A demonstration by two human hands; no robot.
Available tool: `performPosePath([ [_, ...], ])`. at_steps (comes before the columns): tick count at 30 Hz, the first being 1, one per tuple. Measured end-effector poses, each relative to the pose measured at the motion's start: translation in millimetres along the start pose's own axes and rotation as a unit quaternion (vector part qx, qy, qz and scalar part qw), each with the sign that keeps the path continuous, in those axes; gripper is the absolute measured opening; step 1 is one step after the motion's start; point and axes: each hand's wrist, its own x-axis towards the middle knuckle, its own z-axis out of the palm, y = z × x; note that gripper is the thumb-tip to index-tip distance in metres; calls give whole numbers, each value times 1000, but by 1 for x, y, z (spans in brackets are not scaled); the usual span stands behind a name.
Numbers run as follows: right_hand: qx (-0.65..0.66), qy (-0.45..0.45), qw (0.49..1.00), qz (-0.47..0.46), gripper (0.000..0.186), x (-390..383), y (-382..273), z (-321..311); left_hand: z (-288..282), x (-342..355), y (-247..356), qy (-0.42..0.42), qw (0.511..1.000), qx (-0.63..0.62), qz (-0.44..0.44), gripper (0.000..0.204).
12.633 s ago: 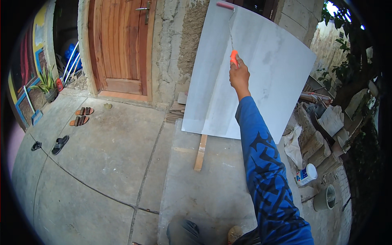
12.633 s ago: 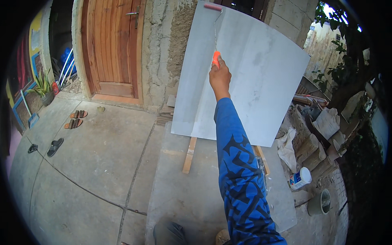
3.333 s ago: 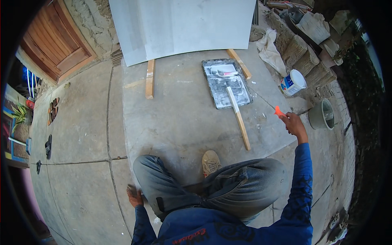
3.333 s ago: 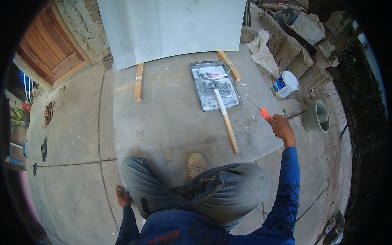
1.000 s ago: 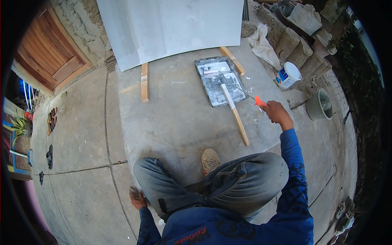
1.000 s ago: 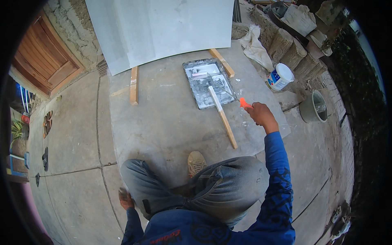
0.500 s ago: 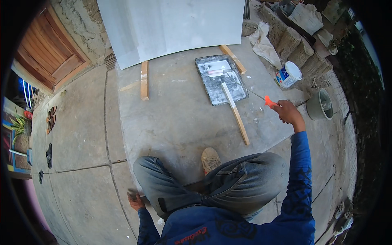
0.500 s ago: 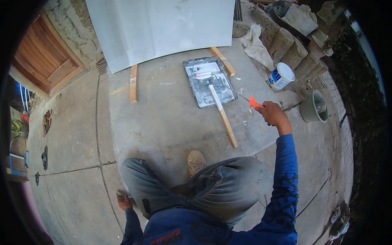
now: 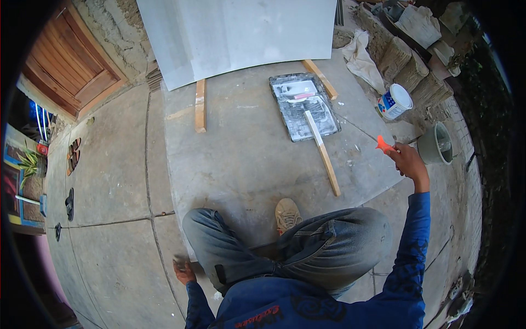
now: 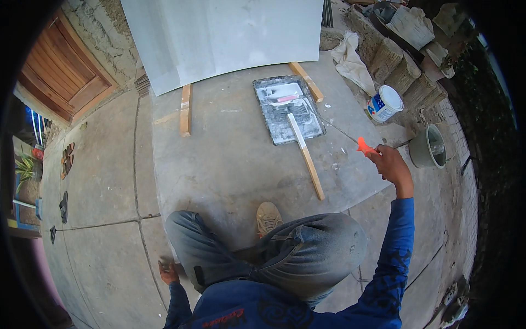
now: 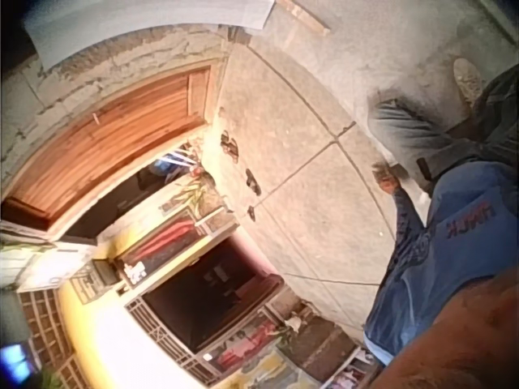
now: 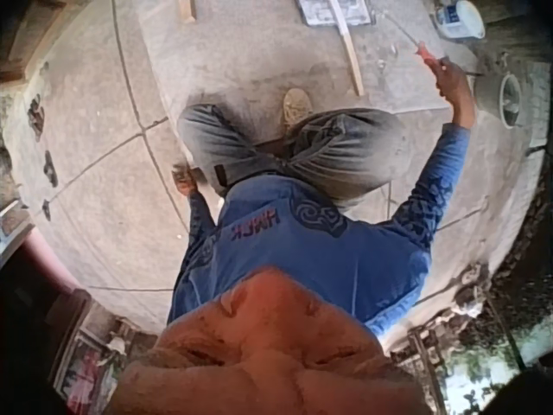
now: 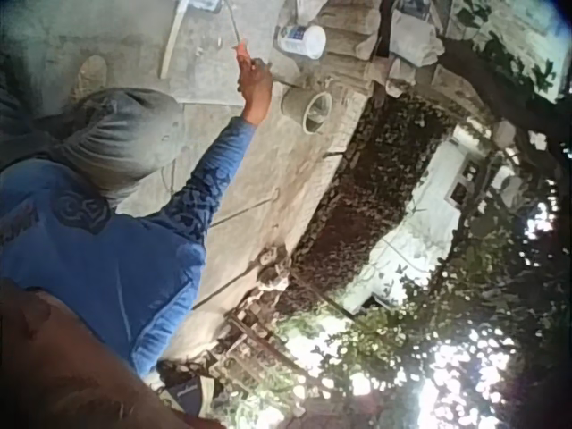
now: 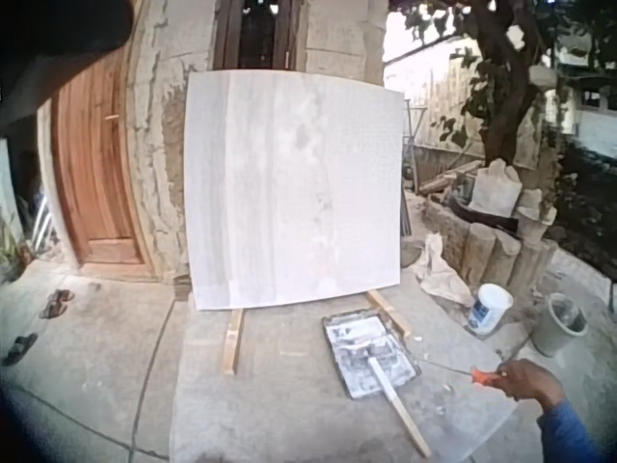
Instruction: Applying white paint to a square panel using a roller.
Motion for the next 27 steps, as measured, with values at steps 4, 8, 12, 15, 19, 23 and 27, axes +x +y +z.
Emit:
performPosePath([
  [4,-2,6,1000,11,39,-7,9,-2,6,5,10,-9,1000,-22,16,66],
  [8,6,-12,1000,12,40,5,13,10,11,10,36,-13,1000,-5,23,65],
  [12,11,-1,1000,-8,41,36,5,41,12,11,40,-13,999,6,43,65],
  [15,-21,8,1000,-6,41,51,-15,60,8,12,33,-14,999,-14,43,66],
  [19,-34,51,998,-29,41,73,-5,83,2,7,24,-7,999,-40,23,67],
  [23,-47,89,993,-59,43,95,-10,107,-5,-1,14,-16,999,-30,-1,69],
  [27,-68,66,994,-44,43,88,-18,105,0,2,19,-25,999,-31,-18,70],
])
